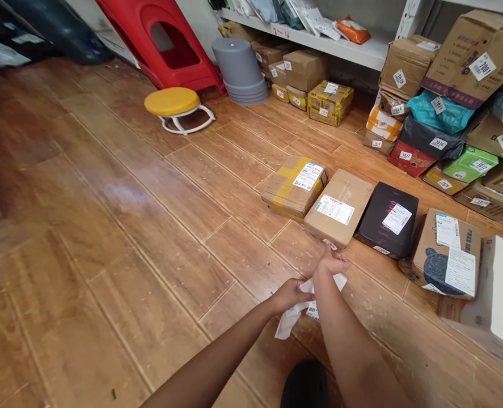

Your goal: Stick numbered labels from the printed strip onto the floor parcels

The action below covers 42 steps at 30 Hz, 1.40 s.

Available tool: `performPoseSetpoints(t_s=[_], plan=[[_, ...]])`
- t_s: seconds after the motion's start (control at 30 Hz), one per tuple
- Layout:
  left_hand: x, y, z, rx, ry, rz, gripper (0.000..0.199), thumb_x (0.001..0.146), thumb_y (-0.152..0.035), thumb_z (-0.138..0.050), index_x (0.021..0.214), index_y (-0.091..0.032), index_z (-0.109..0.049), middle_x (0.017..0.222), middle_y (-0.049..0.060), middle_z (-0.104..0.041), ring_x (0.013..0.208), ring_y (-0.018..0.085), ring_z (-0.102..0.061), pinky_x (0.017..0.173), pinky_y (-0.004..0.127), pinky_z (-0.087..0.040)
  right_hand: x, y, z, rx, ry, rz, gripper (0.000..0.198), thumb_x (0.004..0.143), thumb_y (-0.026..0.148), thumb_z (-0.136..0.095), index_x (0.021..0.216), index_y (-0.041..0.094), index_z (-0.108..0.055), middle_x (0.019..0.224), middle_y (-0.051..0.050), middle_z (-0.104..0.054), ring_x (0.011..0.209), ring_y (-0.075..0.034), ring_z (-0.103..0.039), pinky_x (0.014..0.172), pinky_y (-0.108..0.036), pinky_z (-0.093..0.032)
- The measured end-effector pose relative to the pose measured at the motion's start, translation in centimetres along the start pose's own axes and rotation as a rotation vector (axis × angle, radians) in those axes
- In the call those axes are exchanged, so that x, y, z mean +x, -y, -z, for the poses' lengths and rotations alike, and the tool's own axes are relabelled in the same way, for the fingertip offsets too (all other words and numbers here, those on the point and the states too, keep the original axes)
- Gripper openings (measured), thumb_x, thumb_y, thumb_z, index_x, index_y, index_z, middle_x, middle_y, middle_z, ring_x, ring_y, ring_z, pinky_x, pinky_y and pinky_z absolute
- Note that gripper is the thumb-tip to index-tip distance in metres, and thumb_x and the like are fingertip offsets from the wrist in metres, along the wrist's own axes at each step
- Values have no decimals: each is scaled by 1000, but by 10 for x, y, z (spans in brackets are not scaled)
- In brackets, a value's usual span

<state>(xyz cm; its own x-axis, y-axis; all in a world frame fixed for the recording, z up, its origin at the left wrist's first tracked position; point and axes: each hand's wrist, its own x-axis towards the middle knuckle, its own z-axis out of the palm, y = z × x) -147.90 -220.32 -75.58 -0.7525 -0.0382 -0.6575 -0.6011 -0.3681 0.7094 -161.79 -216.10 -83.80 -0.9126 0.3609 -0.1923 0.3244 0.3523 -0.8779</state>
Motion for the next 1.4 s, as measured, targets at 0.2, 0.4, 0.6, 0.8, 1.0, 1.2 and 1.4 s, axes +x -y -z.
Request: performPoseSetpoints(t_s=[0.2, 0.4, 0.6, 0.8, 1.0, 1.2, 1.4], plan=[[2, -9, 2, -24, -109, -113, 58, 39, -58, -88, 70, -12, -70, 64, 1, -69, 58, 14, -56, 59, 26, -44, -1, 19, 28, 119, 265, 9, 38, 74, 59, -63, 79, 21, -67, 93, -11, -74, 95, -30, -66, 83, -41, -52], [5, -24, 6, -6, -189, -269, 57, 50, -62, -83, 79, -15, -71, 75, 3, -72, 68, 18, -61, 66, 29, -48, -19, 24, 103, 320, 938, -224, 53, 64, 64, -75, 89, 17, -70, 78, -8, -74, 70, -24, -69, 60, -33, -53], [9, -37, -9, 123, -176, -367, 45, 60, -56, -78, 78, -14, -76, 89, 7, -71, 85, 22, -62, 76, 30, -47, -19, 34, 133, 356, 967, -133, 51, 53, 59, -86, 80, 18, -69, 66, -2, -71, 58, -19, -63, 57, -30, -50], [10, -53, -21, 26, -146, -391, 46, 56, -53, -82, 78, -15, -70, 75, 4, -70, 70, 18, -61, 69, 29, -47, -18, 49, 143, 358, 972, 3, 47, 62, 61, -81, 82, 19, -73, 71, -2, -70, 61, -17, -61, 59, -29, -50], [-1, -73, -25, 91, -224, -476, 36, 65, -49, -76, 78, -16, -74, 78, 5, -70, 70, 17, -59, 67, 28, -46, -10, 54, 151, 276, 920, 38, 51, 65, 68, -75, 72, 18, -72, 59, -2, -65, 53, -16, -56, 52, -27, -46], [-1, -86, -23, 28, -146, -361, 37, 59, -43, -81, 82, -15, -75, 72, 3, -70, 63, 14, -56, 62, 26, -44, -8, 66, 158, 273, 916, 85, 47, 69, 64, -73, 72, 18, -72, 59, -1, -65, 53, -15, -55, 51, -25, -44], [3, -90, -22, 9, -106, -366, 30, 58, -38, -80, 75, -15, -72, 74, 3, -71, 70, 16, -59, 68, 28, -47, -6, 77, 165, 262, 1002, 20, 48, 66, 65, -75, 78, 18, -72, 63, 0, -66, 55, -14, -55, 52, -25, -43]])
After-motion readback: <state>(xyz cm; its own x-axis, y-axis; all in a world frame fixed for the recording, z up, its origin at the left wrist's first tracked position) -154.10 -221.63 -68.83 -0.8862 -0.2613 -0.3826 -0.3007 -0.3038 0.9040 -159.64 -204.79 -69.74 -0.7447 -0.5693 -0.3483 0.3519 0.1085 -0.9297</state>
